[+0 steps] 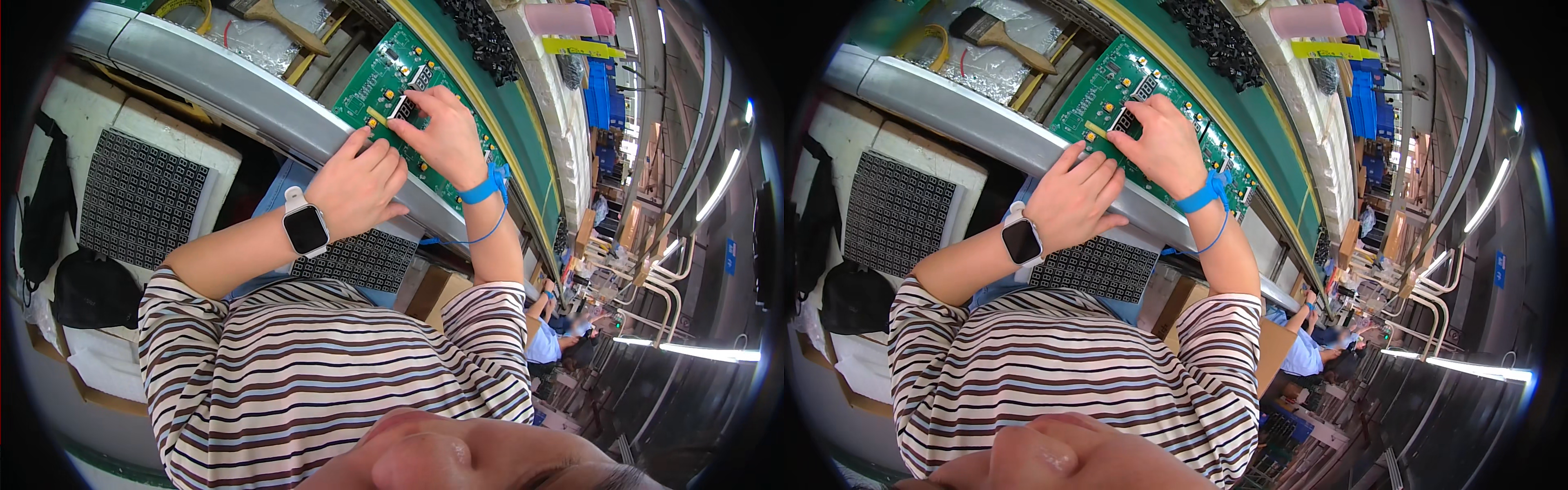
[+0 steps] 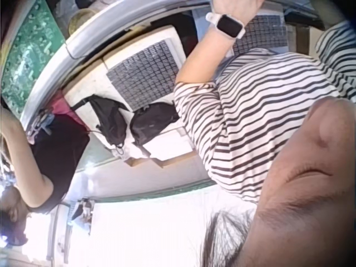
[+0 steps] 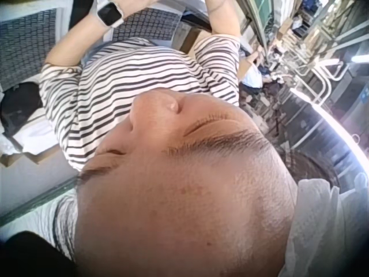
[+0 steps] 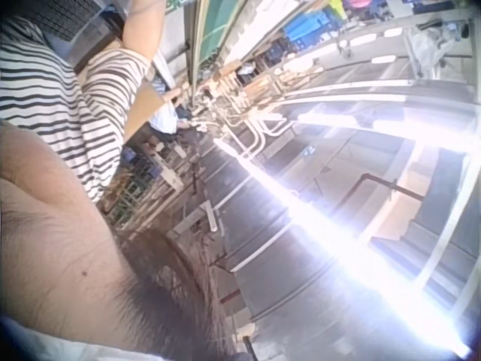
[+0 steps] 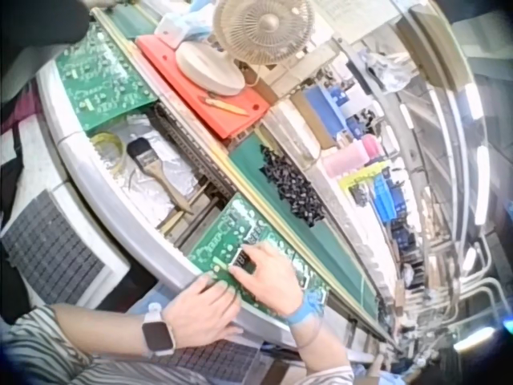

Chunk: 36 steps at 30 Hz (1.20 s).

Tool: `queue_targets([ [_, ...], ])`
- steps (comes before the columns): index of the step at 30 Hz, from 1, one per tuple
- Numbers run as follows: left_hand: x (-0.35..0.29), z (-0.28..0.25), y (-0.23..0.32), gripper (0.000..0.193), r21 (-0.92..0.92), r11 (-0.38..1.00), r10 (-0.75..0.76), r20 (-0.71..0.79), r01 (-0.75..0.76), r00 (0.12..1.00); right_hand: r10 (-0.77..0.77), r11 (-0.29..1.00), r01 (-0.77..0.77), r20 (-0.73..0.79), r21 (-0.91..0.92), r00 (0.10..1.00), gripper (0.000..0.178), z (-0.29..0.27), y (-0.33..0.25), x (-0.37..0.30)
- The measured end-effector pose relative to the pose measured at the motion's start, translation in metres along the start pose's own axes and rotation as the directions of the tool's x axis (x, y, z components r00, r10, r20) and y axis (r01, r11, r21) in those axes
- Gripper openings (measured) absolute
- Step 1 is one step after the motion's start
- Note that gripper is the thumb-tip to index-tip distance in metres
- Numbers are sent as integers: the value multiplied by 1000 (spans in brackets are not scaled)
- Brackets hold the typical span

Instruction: Assemble and check components on a PCB on a factory production line.

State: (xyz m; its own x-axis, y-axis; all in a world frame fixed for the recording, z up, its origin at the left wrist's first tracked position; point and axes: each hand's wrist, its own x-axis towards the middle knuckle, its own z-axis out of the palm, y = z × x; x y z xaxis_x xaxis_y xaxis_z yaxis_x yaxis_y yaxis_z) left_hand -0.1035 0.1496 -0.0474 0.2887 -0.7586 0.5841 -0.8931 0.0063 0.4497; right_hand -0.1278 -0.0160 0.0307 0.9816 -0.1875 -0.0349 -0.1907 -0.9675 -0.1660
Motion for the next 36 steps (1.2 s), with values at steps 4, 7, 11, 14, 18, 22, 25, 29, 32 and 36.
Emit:
queue_targets([
  [4,5,0,-4,53,0,1000,3,29,-3,1000,89,983,-94,40,161,995,38,-1,3,2],
  [7,0,-14,-2,51,2,999,55,10,-55,998,-163,983,173,-144,55,976,33,-8,10,-10],
  [11,-57,-21,-7,39,-204,973,67,-214,-112,975,96,947,-65,-84,314,992,21,-37,-4,-85],
  [14,-109,-16,4,57,-356,872,-369,-28,336,929,151,574,-546,576,610,803,17,-22,27,-186],
  [18,-151,38,-3,83,-569,352,-579,492,743,650,606,687,-701,381,193,699,38,81,70,-292],
  [22,-134,34,6,77,-452,402,-575,552,796,604,641,111,-577,386,809,664,34,154,79,-309],
  [25,-153,52,4,67,-528,355,-560,541,772,627,562,10,-627,515,779,648,42,145,69,-297],
  [29,-155,43,30,54,-674,164,-556,540,720,632,352,-196,-462,502,865,790,30,133,61,-304],
  [32,-149,-19,60,37,-609,-23,-594,646,793,480,125,-314,-532,589,787,798,31,107,49,-293],
  [36,-182,-72,68,39,-701,-225,-565,660,677,495,-41,-305,-426,436,851,899,32,68,0,-280],
])
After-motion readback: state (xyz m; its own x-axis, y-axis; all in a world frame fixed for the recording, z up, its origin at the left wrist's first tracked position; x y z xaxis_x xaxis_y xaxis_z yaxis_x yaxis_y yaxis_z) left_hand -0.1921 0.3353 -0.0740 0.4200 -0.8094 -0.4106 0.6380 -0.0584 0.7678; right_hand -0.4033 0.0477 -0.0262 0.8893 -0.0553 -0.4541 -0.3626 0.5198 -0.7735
